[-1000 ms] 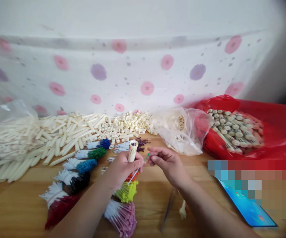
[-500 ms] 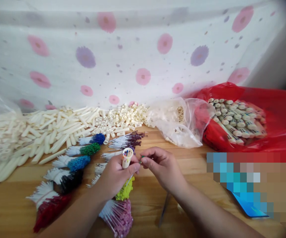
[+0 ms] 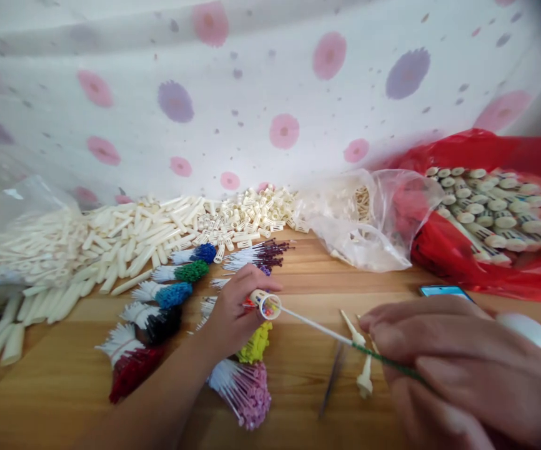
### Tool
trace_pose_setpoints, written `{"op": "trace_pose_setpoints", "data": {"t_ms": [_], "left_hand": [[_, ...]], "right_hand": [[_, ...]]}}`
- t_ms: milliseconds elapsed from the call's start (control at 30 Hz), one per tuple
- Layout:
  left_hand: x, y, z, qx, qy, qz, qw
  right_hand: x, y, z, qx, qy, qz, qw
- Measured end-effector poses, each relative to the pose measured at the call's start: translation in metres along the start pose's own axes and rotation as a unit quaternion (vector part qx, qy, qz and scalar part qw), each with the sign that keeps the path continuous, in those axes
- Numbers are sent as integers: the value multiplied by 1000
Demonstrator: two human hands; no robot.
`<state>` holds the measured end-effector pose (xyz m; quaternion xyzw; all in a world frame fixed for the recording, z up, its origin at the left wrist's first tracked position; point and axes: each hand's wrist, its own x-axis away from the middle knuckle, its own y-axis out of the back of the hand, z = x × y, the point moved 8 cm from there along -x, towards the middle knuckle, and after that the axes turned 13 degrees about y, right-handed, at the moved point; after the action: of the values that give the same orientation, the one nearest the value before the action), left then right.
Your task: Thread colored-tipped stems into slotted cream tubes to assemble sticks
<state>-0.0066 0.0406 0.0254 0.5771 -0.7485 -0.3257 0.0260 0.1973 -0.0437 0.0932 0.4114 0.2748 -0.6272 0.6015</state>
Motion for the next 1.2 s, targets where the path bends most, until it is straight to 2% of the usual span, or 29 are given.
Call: {"op": "trace_pose_setpoints", "data": {"t_ms": [100,200,333,600,1033,1200], "left_hand": [[0,-4,-3,9,-21,19,1000],[0,-6,-6,17,-33,29,999],[-1,-8,-6,20,-31,37,999],[-2,-9,-3,-4,-18,35,999],[-1,-10,-5,0,-37,42,998],[-1,-9,-4,-9,-41,40,998]], "right_hand": [[-7,-18,13,44,70,87,993],[-19,-29,21,78,119,111,984],[-22,-39,20,103,134,134,977],[-21,-42,15,90,138,139,977],[-22,-41,20,116,127,132,976],[-18,-45,13,80,125,125,981]]}}
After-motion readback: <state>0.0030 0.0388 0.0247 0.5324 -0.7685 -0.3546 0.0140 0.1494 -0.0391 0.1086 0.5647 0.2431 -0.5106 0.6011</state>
